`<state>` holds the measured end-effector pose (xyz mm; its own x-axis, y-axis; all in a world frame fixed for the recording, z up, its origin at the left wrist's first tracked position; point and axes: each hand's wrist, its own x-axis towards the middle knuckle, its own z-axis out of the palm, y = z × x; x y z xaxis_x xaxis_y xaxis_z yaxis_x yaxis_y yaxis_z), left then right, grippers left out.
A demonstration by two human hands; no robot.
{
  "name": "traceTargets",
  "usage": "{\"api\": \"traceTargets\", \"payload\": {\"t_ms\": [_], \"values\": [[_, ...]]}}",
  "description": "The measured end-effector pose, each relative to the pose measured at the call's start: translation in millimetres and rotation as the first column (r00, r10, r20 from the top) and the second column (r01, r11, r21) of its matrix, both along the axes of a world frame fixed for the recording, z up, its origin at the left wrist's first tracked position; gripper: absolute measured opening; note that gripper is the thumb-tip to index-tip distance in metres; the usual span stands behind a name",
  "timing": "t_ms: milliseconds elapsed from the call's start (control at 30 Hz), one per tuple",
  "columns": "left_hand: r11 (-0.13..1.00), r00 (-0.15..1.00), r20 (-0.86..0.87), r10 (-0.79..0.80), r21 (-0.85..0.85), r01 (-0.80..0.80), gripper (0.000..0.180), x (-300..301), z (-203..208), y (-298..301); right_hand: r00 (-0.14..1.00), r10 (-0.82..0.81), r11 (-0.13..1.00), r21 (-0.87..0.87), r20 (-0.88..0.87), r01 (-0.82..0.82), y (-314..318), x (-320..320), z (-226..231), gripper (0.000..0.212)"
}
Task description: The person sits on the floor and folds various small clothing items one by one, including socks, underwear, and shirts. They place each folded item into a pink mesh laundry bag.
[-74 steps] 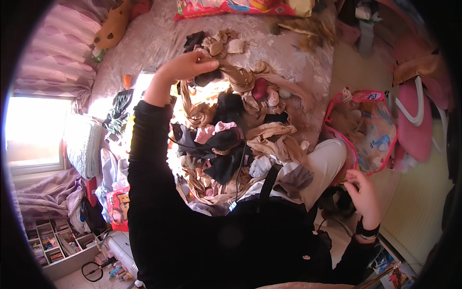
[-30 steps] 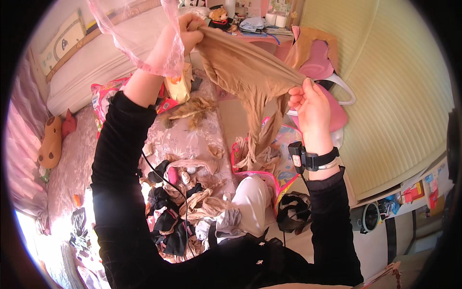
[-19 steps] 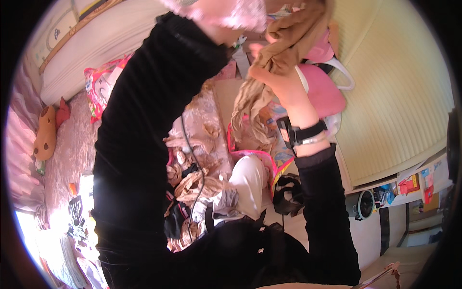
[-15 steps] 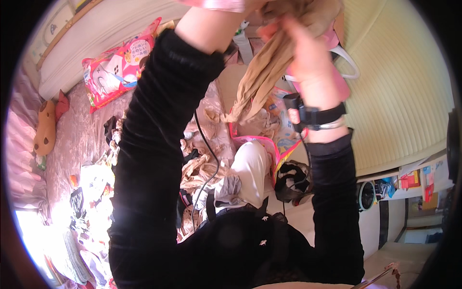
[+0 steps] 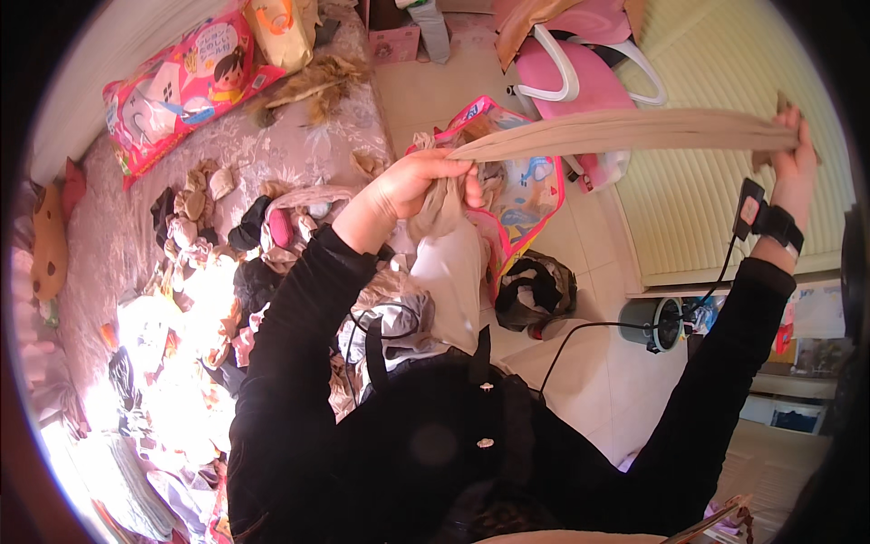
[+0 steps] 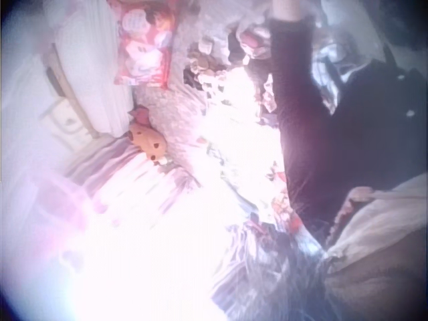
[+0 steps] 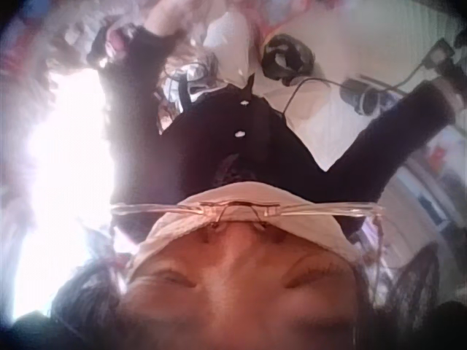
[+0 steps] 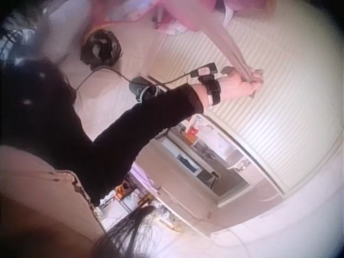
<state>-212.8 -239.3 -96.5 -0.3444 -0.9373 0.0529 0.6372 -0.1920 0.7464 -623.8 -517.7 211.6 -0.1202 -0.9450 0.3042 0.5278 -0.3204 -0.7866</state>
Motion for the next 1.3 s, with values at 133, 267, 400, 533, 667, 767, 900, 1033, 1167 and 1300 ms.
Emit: {"api": "traceTargets", "payload": {"t_ms": [133,267,400,533,667,767,900,1033,1167,1300], "values": [[0.970,0.870,-0.491,0.036,0.226,0.087,0.030,-19,14,-3,0.937,0.107,0.992,-0.028,-0.333,-0.124,35,3,-49,0.020],[0.975,0.685,-0.726,0.053,0.186,0.122,0.043,-28,25,-5,0.741,0.074,0.991,-0.034,-0.668,-0.130,104,71,-128,0.018],[0.959,0.675,-0.727,0.125,0.263,0.106,0.047,-36,30,-6,0.470,0.294,0.814,-0.040,-0.832,-0.580,174,143,-177,0.035],[0.938,0.785,-0.545,0.294,0.324,-0.126,0.046,-52,31,-8,0.317,-0.105,0.639,-0.308,-0.943,-0.704,224,191,-206,0.048],[0.889,0.810,-0.420,0.410,0.384,-0.250,0.038,-59,31,-5,0.526,0.004,0.827,-0.293,-0.851,-0.480,243,207,-224,0.043],[0.862,0.849,-0.330,0.412,0.443,-0.246,0.036,-54,31,0,0.735,0.416,0.881,0.036,-0.536,-0.472,235,205,-225,0.032],[0.875,0.909,-0.240,0.342,0.434,-0.215,0.036,-52,27,7,0.724,0.618,0.785,0.293,-0.307,-0.546,232,195,-219,0.033],[0.862,0.867,-0.264,0.422,0.411,-0.295,0.038,-53,21,11,0.726,0.623,0.780,0.305,-0.291,-0.547,242,189,-217,0.035],[0.884,0.870,-0.297,0.394,0.383,-0.269,0.037,-56,23,13,0.727,0.612,0.790,0.274,-0.311,-0.548,245,189,-215,0.038],[0.849,0.850,-0.166,0.499,0.288,-0.442,0.032,-66,38,14,0.549,0.363,0.817,-0.027,-0.753,-0.577,235,186,-216,0.055]]}}
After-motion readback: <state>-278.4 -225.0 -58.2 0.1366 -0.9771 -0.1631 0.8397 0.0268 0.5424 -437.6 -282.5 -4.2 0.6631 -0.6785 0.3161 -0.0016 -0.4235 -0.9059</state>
